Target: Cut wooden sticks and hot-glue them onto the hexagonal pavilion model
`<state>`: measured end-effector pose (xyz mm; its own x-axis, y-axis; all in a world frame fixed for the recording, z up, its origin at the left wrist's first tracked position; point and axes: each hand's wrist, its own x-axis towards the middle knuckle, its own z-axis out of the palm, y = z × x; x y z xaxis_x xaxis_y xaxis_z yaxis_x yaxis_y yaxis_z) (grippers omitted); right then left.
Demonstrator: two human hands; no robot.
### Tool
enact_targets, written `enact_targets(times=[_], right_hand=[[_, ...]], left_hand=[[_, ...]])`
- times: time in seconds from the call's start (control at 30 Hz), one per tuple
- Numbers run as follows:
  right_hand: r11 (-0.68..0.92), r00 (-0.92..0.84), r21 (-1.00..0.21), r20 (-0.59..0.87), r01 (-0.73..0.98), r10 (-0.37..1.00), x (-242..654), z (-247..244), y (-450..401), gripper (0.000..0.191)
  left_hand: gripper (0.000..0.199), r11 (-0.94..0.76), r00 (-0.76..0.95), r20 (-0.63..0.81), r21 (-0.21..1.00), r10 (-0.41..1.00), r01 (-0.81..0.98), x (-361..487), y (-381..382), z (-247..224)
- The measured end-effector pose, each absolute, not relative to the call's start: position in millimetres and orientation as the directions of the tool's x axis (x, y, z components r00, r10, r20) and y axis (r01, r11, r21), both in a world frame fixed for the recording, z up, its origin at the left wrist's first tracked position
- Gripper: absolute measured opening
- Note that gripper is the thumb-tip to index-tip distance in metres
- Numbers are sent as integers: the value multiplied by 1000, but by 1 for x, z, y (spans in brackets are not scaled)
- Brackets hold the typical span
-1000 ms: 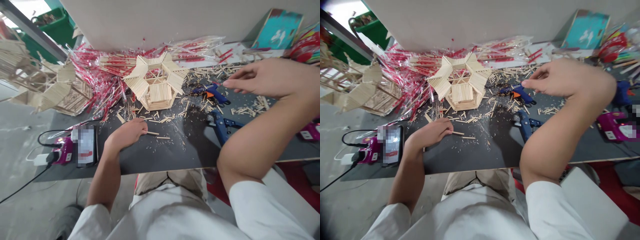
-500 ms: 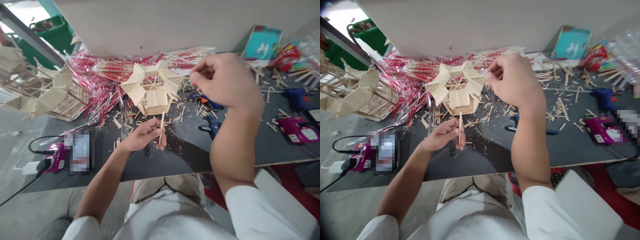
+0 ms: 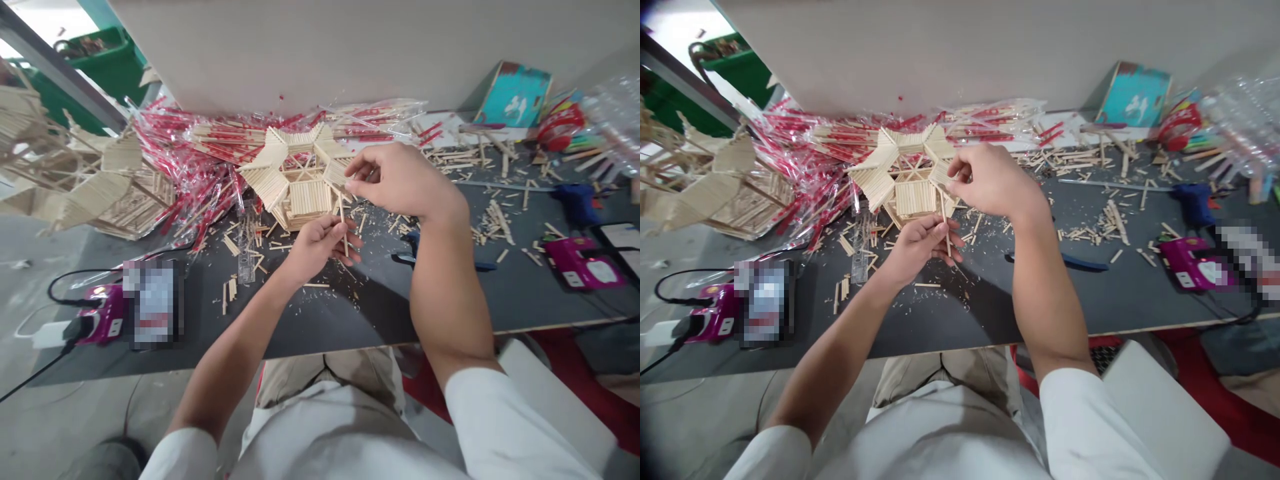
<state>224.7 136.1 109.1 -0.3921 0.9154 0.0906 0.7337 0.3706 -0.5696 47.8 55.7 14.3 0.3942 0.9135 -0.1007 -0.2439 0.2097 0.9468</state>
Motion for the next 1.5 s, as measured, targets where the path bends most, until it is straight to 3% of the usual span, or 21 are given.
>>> enact_targets(times=[0.33,0.6,0.77,1.5], right_hand=[[365,-457,-657,35,659,889,216,96,145,41],[374,-433,-650,75,662,898,215,100,142,19],[361,-420,-634,64,684,906,207,99,140,14],[368,-426,-654,77,661,901,209,90,149,12]], left_hand=[[32,209,349,-93,927,932,-312,48,58,4],[44,96,317,-33,978,948,-186,44,50,2],[51,125,338,-58,975,939,-182,46,51,-4],[46,234,316,-99,875,944,-424,46,64,-5]])
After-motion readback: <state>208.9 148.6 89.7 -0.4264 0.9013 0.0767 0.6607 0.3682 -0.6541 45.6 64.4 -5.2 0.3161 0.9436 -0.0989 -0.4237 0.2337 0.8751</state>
